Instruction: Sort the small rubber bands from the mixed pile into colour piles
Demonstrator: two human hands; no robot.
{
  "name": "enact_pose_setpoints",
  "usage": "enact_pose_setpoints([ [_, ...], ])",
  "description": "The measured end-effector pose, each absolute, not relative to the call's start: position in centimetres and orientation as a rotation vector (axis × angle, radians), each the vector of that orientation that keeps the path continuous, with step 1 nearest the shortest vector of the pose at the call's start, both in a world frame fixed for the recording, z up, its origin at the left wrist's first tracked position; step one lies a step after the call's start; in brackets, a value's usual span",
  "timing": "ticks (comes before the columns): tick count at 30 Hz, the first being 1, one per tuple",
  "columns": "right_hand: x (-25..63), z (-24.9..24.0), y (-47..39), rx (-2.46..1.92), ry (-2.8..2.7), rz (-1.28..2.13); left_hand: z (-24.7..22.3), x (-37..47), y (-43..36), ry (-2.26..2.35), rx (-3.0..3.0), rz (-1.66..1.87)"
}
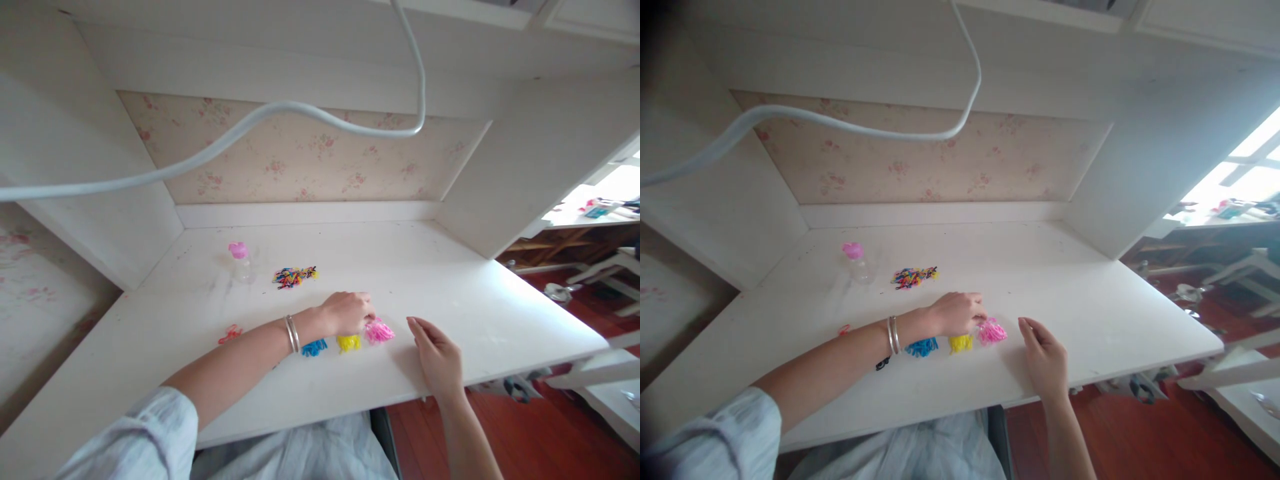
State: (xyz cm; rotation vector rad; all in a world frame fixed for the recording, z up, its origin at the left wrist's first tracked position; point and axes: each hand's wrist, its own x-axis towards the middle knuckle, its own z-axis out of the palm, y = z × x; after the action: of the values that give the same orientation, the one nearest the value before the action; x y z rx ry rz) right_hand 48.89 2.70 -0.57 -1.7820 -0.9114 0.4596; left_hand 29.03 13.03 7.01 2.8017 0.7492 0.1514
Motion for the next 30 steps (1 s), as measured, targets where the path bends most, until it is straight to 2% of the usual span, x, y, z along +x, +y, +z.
enact_pose_setpoints([
  [9, 48.9, -0.8, 2.8, -1.731, -0.908, 0.437, 6.0, 31.5, 13.8, 0.767, 2.763, 0.100],
  [15, 48.9, -0.7, 2.8, -1.737, -0.873, 0.464, 6.9, 29.6, 14.3, 0.773, 2.674, 0.268],
  [21, 49.0, -0.8, 2.9, -1.712, -0.845, 0.501, 10.1, 21.5, 13.1, 0.942, 2.551, 0.536],
  [24, 48.7, -0.1, 3.2, -1.631, -0.762, 0.588, 10.8, 16.1, 10.4, 1.120, 2.281, 0.725],
  [27, 47.9, 1.6, 4.2, -1.510, -0.717, 0.715, 9.8, 10.7, 7.3, 1.321, 2.040, 0.795],
  [30, 46.2, 4.0, 6.0, -1.507, -0.905, 0.812, 7.0, 5.4, 4.7, 1.567, 1.828, 0.897],
])
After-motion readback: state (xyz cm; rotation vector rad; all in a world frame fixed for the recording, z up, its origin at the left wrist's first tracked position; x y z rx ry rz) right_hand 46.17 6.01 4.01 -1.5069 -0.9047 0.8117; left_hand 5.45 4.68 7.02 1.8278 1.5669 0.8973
